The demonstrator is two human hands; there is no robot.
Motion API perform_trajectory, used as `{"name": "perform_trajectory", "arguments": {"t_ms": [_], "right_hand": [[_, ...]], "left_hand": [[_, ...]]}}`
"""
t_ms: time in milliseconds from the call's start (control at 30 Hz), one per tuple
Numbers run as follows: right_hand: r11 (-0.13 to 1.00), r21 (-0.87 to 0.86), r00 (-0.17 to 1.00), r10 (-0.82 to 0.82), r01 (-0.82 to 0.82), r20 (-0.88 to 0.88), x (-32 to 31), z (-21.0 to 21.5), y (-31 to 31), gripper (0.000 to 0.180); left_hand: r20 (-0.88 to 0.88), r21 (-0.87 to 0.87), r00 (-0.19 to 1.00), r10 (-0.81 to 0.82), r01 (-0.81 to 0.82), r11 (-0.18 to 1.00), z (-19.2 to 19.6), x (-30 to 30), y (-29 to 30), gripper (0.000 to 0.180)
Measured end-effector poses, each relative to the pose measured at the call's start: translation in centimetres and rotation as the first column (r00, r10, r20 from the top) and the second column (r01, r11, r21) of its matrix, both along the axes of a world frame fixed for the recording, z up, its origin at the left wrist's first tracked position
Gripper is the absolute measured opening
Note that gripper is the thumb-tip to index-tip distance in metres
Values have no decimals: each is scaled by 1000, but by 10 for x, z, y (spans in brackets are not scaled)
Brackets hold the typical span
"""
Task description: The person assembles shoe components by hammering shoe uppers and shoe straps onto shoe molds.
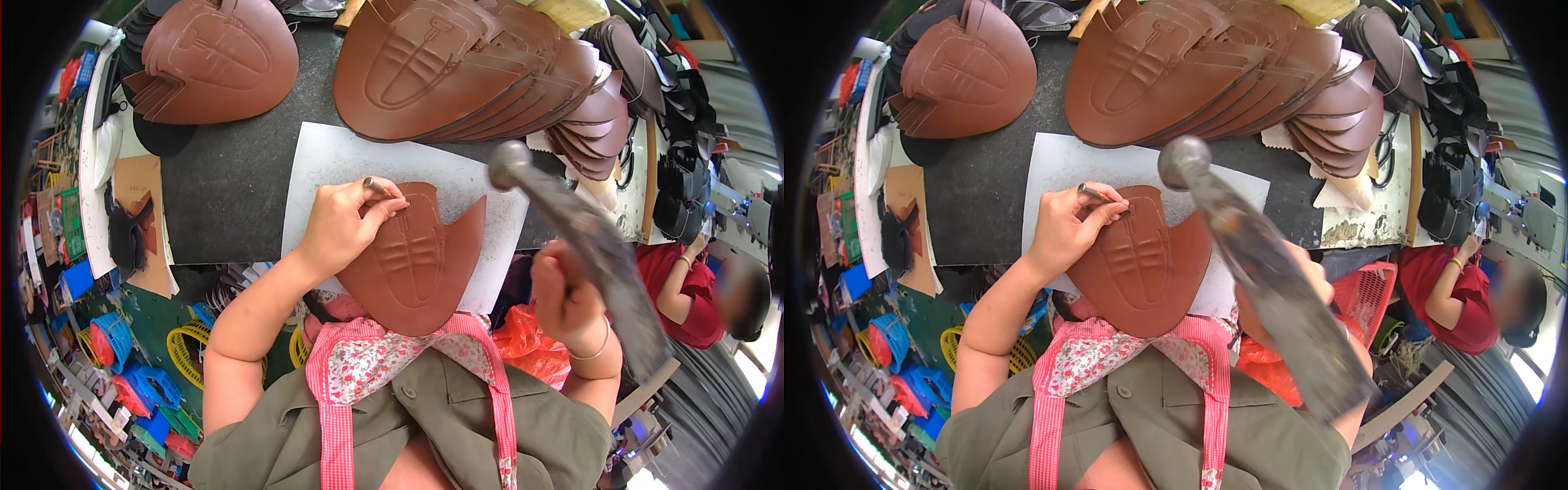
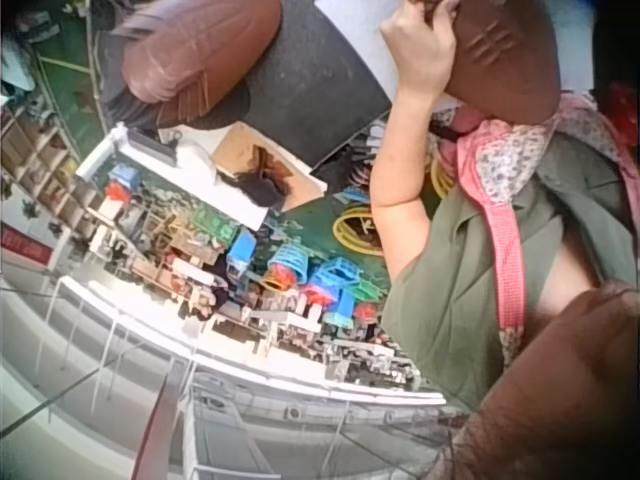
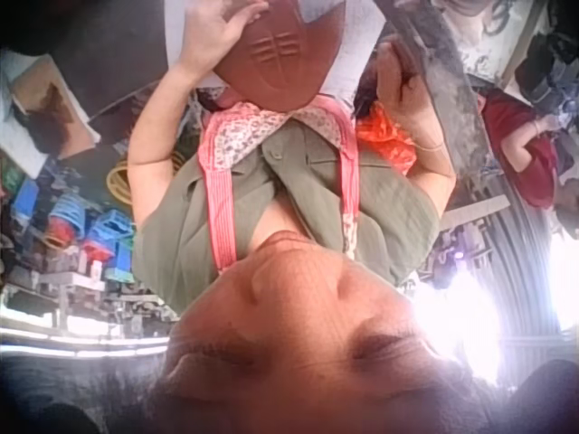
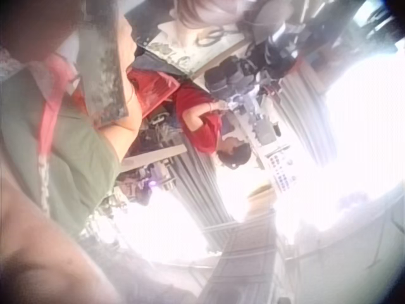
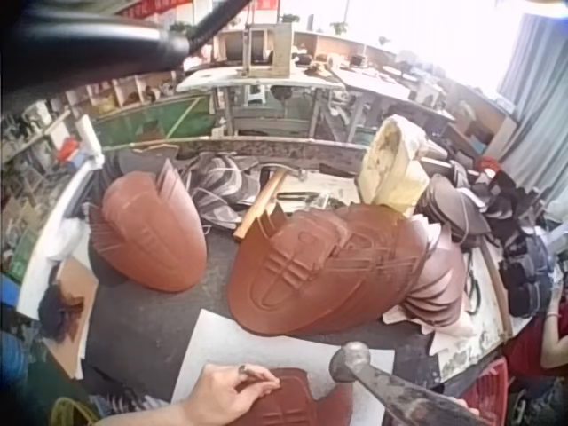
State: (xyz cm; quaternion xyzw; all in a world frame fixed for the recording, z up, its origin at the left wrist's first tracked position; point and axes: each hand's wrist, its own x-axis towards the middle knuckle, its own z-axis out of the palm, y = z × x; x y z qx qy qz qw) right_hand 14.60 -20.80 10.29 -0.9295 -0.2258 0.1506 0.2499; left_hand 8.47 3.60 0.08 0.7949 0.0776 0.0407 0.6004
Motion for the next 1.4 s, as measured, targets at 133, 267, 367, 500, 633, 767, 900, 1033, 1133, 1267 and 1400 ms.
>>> {"name": "perform_trajectory", "arguments": {"t_ms": [133,267,367,500,633,767,900,1033,1133,1267,1400], "right_hand": [[808,583,996,53,-84,69,4,36,-4,21],[652,528,774,633,-544,16,16,-22,-14,21],[850,220,878,466,-479,108,10,-36,7,32],[876,195,884,388,-441,261,31,-60,16,34],[847,198,863,446,-493,239,32,-78,33,38],[824,134,828,520,-551,210,32,-71,37,31],[799,277,796,363,-533,485,59,-36,62,20],[963,164,837,92,-211,540,113,-34,84,23],[994,46,769,44,-95,638,146,-51,89,25],[1000,8,590,-2,-8,807,141,-44,84,23],[931,355,780,-159,-86,605,111,-17,76,21]], "left_hand": [[107,252,993,-58,29,967,3,0,-7,6],[211,532,959,-188,49,846,3,-5,-13,7],[190,570,963,-192,51,820,8,1,-10,8],[-92,-144,993,71,-84,986,14,9,26,9],[295,608,942,162,-316,728,23,22,83,21],[220,931,972,78,-233,279,15,29,147,47],[140,990,990,-6,-140,25,14,27,162,48],[192,979,971,-142,-179,99,10,24,154,30],[251,590,945,210,-321,740,18,15,153,23],[681,428,711,176,-581,693,37,-12,113,10],[616,335,684,-391,222,916,19,-59,30,15]]}}
